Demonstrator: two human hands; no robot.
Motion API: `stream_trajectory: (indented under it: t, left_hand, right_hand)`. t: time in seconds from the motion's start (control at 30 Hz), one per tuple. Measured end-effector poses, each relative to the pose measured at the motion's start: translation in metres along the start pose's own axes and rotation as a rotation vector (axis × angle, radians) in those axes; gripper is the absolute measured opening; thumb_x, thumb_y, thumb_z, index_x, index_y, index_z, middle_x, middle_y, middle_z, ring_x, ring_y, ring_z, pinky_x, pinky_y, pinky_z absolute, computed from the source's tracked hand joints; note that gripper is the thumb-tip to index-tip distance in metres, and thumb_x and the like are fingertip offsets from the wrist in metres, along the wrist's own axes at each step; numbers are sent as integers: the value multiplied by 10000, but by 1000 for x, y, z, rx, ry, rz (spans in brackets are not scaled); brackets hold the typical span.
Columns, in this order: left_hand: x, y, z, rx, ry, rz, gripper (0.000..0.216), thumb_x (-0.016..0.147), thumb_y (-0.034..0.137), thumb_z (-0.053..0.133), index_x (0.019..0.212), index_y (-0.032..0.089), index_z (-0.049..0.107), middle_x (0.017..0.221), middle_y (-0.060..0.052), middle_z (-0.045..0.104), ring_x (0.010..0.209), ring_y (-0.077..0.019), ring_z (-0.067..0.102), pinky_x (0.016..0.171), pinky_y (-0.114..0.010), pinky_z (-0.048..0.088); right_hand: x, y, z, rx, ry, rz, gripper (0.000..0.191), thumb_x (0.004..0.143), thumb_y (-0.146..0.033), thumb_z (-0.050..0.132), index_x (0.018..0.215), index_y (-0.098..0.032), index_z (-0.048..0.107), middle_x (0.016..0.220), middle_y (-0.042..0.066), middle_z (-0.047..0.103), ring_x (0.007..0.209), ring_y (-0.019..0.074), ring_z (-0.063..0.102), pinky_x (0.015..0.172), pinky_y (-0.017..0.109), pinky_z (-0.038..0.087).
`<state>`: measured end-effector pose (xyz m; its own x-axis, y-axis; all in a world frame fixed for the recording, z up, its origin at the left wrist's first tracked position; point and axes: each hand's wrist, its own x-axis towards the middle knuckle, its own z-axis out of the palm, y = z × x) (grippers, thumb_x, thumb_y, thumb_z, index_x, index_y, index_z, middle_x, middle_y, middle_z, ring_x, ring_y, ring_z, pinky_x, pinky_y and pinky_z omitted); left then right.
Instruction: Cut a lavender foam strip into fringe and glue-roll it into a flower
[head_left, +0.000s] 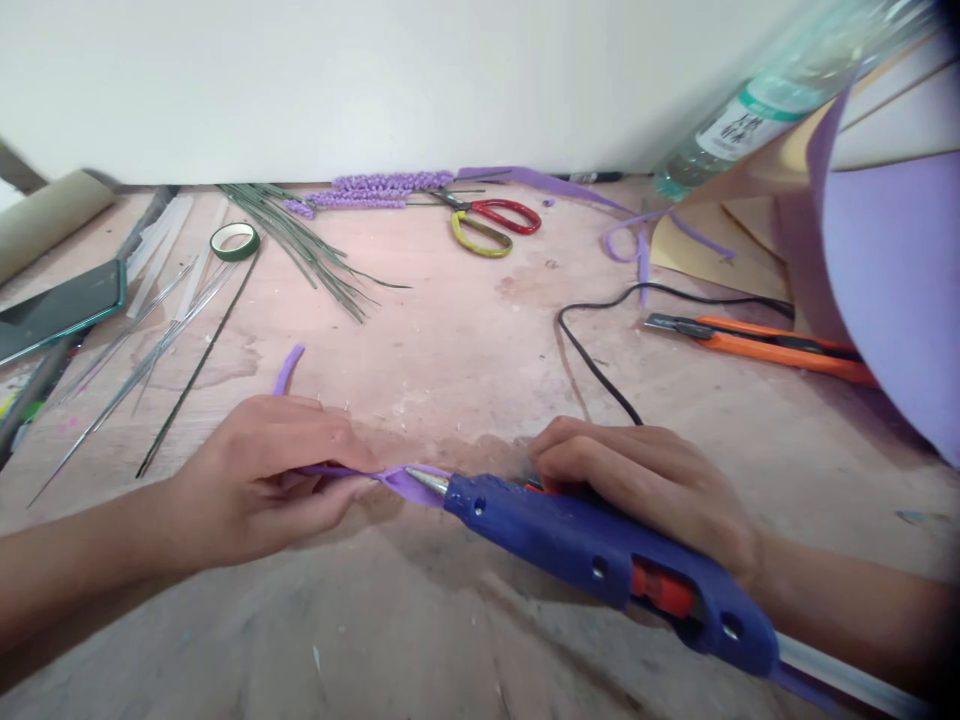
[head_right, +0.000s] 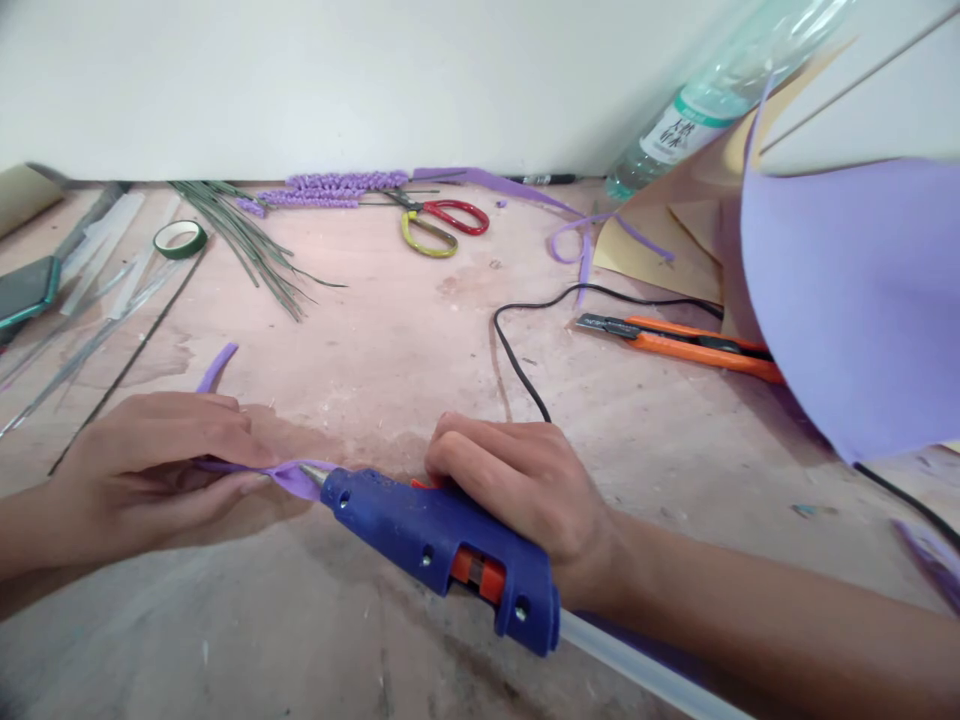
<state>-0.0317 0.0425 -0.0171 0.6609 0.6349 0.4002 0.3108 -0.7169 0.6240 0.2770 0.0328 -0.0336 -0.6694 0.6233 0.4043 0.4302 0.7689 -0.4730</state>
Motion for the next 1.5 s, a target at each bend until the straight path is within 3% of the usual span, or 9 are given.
stream_trajectory:
  t: [0.2,0.43,0.57,0.9,1.17,1.5]
  left_hand:
    - [0,0,0,29,11,4,96,938,119,632,948,214,650,637,37,635,531,-105,529,524,-227,395]
    - [4,3,-4,51,-36,9,104,944,114,603,951,205,654,625,28,635,532,-114,558,527,-236,419]
    - [5,4,-5,58,4,50,103,941,111,613,960,209,638,628,30,651,526,-110,566,519,-234,410]
    - [3,2,-6,110,34,66,113,909,88,633,945,193,653,608,41,630,515,-109,511,526,-233,422]
    - [5,3,-7,133,9,71,112,923,100,616,931,210,638,566,57,616,503,-113,567,519,-237,433]
    - [4,3,-7,151,23,75,139,900,76,618,932,208,647,576,57,629,524,-108,590,548,-232,474]
  right_hand:
    - [0,0,1,5,10,5,271,1096,-343,357,890,-215,478,745,10,560,578,130,492,531,269,370]
    - [2,-2,-1,18,-23,56,283,1098,-285,329,863,-215,470,743,12,577,577,130,510,533,275,373]
    - [2,1,0,15,-6,16,242,1084,-236,353,867,-219,459,728,1,560,564,125,500,522,263,364]
    - [1,2,-1,7,-22,2,205,1081,-271,370,896,-225,446,739,-6,542,563,122,490,519,260,358]
    - [1,-1,1,-18,5,8,217,1101,-238,340,907,-229,435,735,-16,521,585,117,477,534,261,355]
    - [-4,-4,0,-21,-18,84,309,1127,-366,289,901,-246,461,740,-9,536,594,120,502,543,288,371]
